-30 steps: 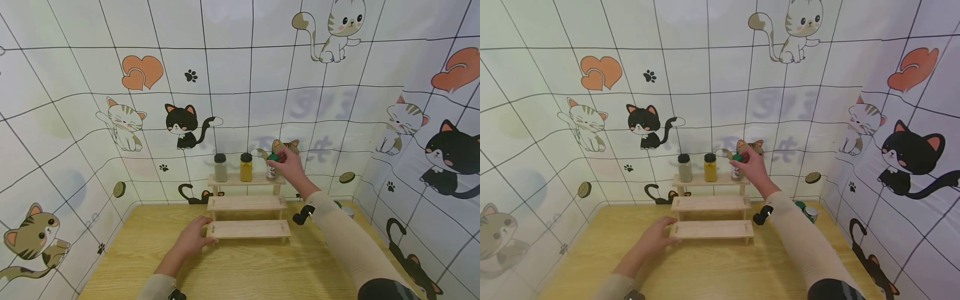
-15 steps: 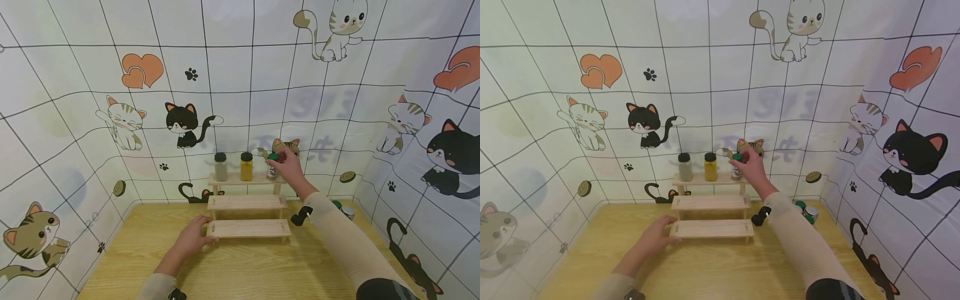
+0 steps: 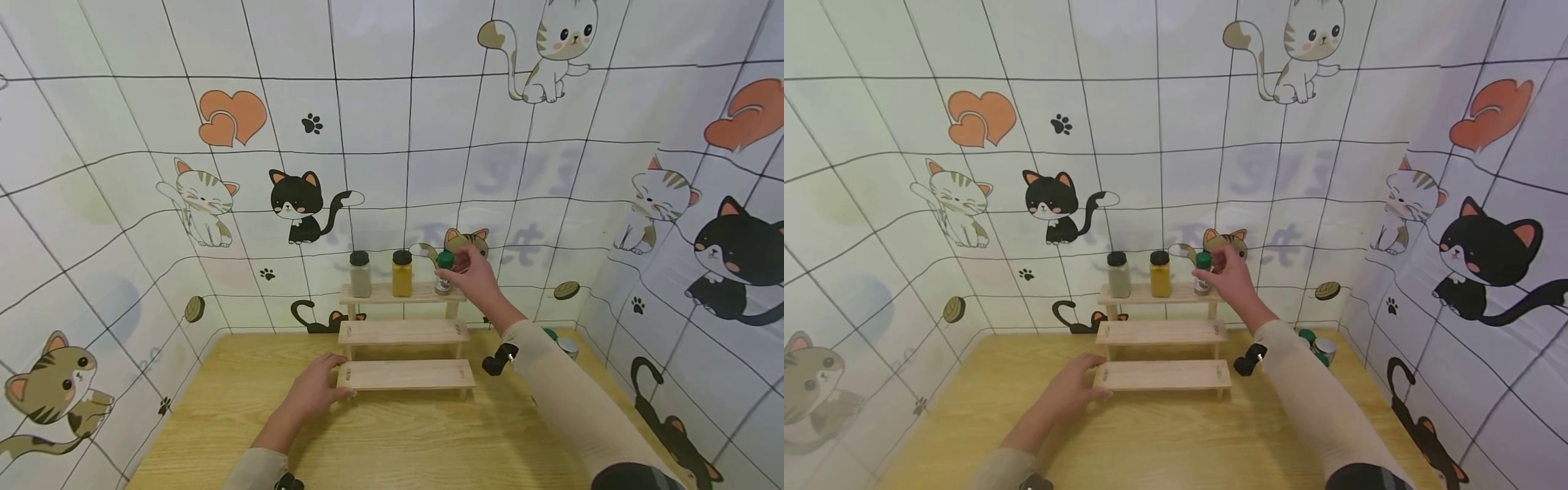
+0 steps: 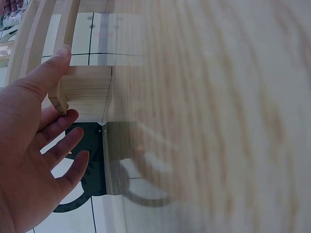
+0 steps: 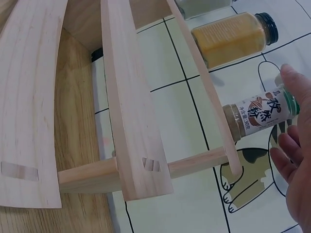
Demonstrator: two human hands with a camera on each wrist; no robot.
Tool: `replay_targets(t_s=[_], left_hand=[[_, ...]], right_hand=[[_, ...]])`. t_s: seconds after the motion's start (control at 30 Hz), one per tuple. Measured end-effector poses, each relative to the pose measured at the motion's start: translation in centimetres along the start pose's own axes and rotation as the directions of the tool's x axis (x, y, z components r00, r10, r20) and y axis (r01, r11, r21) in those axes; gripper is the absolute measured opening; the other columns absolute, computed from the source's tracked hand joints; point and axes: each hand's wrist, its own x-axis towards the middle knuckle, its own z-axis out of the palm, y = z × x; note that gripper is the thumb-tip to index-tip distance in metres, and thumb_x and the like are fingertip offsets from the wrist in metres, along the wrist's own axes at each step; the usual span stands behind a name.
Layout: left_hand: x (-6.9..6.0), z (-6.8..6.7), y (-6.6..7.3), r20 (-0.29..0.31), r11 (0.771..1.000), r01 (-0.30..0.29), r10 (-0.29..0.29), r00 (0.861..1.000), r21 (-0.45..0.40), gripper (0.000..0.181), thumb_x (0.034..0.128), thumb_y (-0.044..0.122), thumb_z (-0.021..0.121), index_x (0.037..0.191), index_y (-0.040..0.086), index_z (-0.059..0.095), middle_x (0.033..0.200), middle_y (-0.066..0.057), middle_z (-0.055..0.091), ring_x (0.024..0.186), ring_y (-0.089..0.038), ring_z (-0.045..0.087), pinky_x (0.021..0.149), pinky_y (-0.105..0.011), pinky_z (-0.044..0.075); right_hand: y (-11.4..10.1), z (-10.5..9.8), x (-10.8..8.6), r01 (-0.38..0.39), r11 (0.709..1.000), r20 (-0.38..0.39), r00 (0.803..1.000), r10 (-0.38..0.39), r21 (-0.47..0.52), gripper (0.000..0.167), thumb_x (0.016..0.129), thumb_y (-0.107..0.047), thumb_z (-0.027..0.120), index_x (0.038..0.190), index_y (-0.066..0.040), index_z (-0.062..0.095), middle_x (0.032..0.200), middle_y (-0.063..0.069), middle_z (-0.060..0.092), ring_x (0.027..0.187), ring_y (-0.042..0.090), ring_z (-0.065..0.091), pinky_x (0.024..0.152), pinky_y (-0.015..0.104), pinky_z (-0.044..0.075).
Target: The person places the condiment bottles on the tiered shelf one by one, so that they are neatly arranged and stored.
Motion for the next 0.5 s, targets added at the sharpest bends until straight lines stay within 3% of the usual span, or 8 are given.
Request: replay_targets(t_s=[0.3, 0.5], left_hand=[[-0.1, -0.3, 0.3, 0.002, 1.000, 0.004, -0.004, 1.000, 0.001, 0.071, 0.0854, 0.040, 0.098, 0.143, 0.011, 0.069, 0.142, -0.007, 0.067, 0.138, -0.039, 0.062, 0.110, -0.062, 0.053], [-0.1, -0.5, 0.4, 0.008, 1.000, 0.001, -0.001, 1.000, -0.002, 0.071, 0.0860, 0.040, 0.098, 0.144, 0.010, 0.068, 0.143, -0.008, 0.067, 0.139, -0.040, 0.061, 0.110, -0.064, 0.053]], right_hand=[[0.0, -2.0, -2.5, -0.024, 1.000, 0.022, 0.999, 0.025, -0.012, 0.068, 0.100, -0.030, 0.087, 0.148, 0.001, 0.051, 0.138, 0.025, 0.055, 0.120, 0.039, 0.058, 0.099, 0.056, 0.052], [0.5, -3.9, -5.3, -0.022, 0.996, 0.037, 0.999, 0.025, -0.086, 0.065, 0.101, -0.036, 0.085, 0.145, 0.000, 0.053, 0.139, 0.026, 0.054, 0.123, 0.043, 0.057, 0.100, 0.058, 0.052]])
